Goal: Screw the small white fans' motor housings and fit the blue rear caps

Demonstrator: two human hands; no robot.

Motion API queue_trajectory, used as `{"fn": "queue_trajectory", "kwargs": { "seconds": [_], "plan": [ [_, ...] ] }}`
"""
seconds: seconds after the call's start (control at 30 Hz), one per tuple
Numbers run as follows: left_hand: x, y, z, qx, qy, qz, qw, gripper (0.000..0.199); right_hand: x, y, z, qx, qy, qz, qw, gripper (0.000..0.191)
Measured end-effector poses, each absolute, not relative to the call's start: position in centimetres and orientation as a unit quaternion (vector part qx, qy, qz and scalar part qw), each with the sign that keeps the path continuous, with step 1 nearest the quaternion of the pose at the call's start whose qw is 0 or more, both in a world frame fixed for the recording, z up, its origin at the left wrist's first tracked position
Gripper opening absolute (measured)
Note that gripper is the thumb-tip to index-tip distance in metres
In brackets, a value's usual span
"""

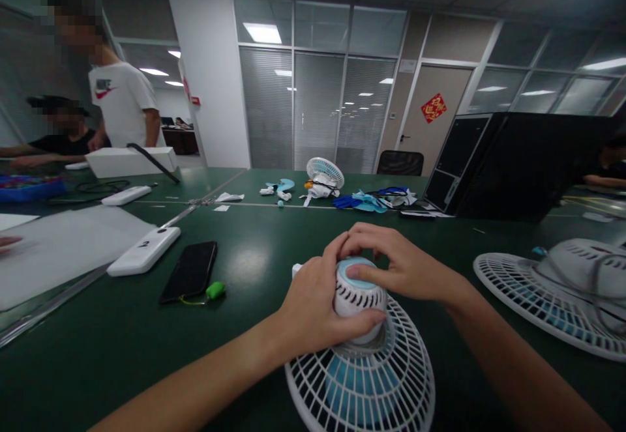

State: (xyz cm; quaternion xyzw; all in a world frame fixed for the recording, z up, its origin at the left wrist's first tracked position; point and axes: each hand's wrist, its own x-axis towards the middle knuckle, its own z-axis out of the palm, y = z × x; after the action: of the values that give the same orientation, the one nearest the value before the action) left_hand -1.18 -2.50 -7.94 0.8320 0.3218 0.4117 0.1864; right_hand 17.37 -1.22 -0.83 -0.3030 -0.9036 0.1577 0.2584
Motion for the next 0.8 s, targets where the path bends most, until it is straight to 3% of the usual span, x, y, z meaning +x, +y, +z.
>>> {"fn": "queue_trajectory", "kwargs": {
  "seconds": [0.1,0.4,0.63,0.7,0.8],
  "plan": [
    [-1.3,-2.3,-8.1,0.838,0.315,0.402,0.194,0.109,17.5,-1.2,-0.7,-0.298,-0.905,0.167,0.255,0.020],
    [-1.8,-2.3,-8.1,0.859,0.288,0.376,0.195,0.115,17.1,-1.8,-0.7,-0.297,-0.907,0.144,0.262,0.018],
    [-2.5,-1.0,-9.2,0.849,0.240,0.422,0.209,0.122,16.5,-2.6,-2.1,-0.351,-0.883,0.186,0.252,0.048],
    [-2.4,-0.6,-9.5,0.844,0.223,0.444,0.202,0.119,17.2,-3.0,-3.0,-0.368,-0.871,0.182,0.270,0.048],
    [-2.5,0.3,-10.4,0.827,0.226,0.459,0.234,0.099,19.7,-4.2,-4.4,-0.399,-0.860,0.124,0.292,0.044]
  ]
}}
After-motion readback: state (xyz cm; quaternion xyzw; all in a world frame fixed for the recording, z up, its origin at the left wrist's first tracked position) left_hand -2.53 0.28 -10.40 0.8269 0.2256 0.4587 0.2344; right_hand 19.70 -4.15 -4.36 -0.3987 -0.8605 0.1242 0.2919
